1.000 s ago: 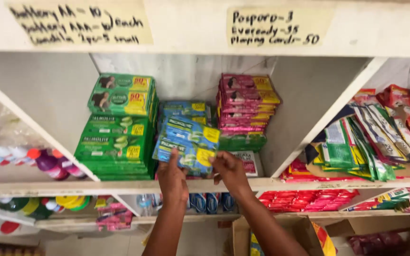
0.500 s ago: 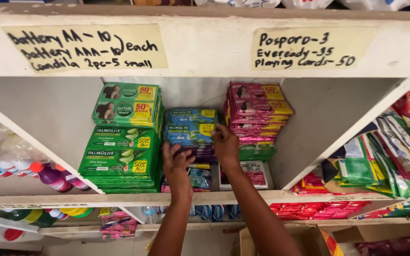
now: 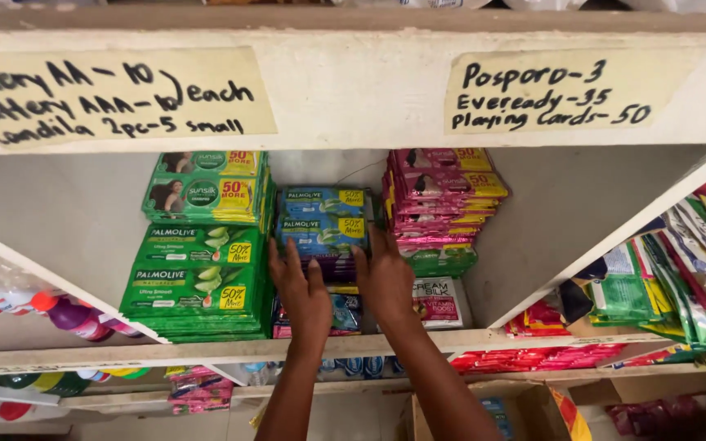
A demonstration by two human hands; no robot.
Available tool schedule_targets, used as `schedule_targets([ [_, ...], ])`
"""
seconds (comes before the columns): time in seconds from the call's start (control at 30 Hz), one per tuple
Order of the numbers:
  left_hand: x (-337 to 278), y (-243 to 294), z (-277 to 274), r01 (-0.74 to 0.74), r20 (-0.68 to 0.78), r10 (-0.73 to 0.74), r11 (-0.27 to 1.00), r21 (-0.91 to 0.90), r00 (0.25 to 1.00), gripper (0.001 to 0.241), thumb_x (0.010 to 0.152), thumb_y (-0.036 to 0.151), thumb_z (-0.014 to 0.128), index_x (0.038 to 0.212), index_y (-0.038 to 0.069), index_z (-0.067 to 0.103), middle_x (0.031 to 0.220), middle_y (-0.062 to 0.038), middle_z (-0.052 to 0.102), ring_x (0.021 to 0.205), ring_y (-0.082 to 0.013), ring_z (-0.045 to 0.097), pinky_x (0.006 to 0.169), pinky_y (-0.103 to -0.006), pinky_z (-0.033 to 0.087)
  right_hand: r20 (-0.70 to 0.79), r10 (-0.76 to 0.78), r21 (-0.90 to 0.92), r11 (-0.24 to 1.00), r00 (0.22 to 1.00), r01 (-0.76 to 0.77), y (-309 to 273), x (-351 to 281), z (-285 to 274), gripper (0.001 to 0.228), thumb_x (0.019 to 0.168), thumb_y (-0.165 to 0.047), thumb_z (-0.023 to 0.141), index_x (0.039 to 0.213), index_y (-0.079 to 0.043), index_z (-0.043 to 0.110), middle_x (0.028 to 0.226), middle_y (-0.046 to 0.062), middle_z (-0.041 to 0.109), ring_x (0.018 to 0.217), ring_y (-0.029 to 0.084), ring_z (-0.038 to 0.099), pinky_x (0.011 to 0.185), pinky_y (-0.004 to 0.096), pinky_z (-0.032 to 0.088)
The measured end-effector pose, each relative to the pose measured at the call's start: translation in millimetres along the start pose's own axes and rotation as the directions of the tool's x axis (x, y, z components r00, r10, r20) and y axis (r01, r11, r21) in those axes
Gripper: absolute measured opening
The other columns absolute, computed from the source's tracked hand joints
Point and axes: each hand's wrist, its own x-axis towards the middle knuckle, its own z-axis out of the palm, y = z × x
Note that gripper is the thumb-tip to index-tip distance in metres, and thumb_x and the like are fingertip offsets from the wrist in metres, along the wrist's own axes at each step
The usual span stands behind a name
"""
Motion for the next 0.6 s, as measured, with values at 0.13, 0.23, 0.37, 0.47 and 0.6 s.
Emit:
schedule_targets([
  [0.13, 2, 4, -1, -0.001, -0.016, 0.001, 0.999, -0.045, 1.0, 0.058, 0.098, 0.007, 0.057, 0.153, -0.004, 0.042, 0.16, -0.03, 0.031, 0.148, -0.0466, 0.034, 0.122, -0.0487, 0.027, -0.035, -0.014, 0.071, 0.997, 0.999, 0.016, 13, -2, 3, 0.034, 0.095, -0.019, 0.066, 0.125, -0.003, 0.068, 0.11, 0.022, 0.074, 0.091, 0.041, 0.072, 0.075, 0.048, 0.057],
  [0.23, 1, 5, -1, 0.01, -0.032, -0.012, 0.997, -0.07, 0.999, 0.057, 0.096, 0.005, 0.058, 0.15, -0.005, 0.043, 0.157, -0.03, 0.036, 0.144, -0.0455, 0.04, 0.12, -0.0469, 0.031, -0.027, 0.022, 0.08, 0.997, 0.999, -0.019, 17, -2, 4, 0.03, 0.096, -0.017, 0.067, 0.123, -0.005, 0.071, 0.105, 0.021, 0.074, 0.086, 0.039, 0.073, 0.074, 0.047, 0.058],
  [0.37, 1, 6, -2, -0.001, -0.043, -0.003, 0.996, -0.092, 0.999, 0.059, 0.097, 0.004, 0.059, 0.152, -0.007, 0.04, 0.154, -0.029, 0.038, 0.14, -0.0444, 0.044, 0.118, -0.0451, 0.034, -0.054, 0.015, 0.081, 0.997, 0.998, -0.011, 26, -3, 13, 0.026, 0.095, -0.016, 0.068, 0.118, -0.005, 0.073, 0.103, 0.022, 0.074, 0.085, 0.04, 0.073, 0.073, 0.047, 0.058],
  [0.47, 1, 6, -2, -0.002, -0.038, -0.001, 0.996, -0.087, 0.999, 0.061, 0.097, 0.004, 0.059, 0.153, -0.006, 0.039, 0.154, -0.029, 0.037, 0.14, -0.0442, 0.044, 0.118, -0.0457, 0.034, -0.054, 0.001, 0.076, 0.997, 0.999, 0.004, 27, -3, 13, 0.026, 0.095, -0.015, 0.068, 0.118, -0.005, 0.073, 0.102, 0.022, 0.075, 0.084, 0.039, 0.073, 0.072, 0.047, 0.058],
  [0.6, 0, 28, -10, 0.04, 0.02, -0.038, 0.995, -0.097, 0.999, 0.062, 0.1, 0.006, 0.055, 0.158, -0.002, 0.034, 0.162, -0.029, 0.025, 0.148, -0.046, 0.034, 0.118, -0.0476, 0.032, -0.007, 0.047, 0.055, 0.997, 0.999, -0.047, 18, -5, 1, 0.029, 0.095, -0.018, 0.069, 0.121, -0.007, 0.073, 0.096, 0.023, 0.074, 0.074, 0.039, 0.073, 0.065, 0.047, 0.057],
])
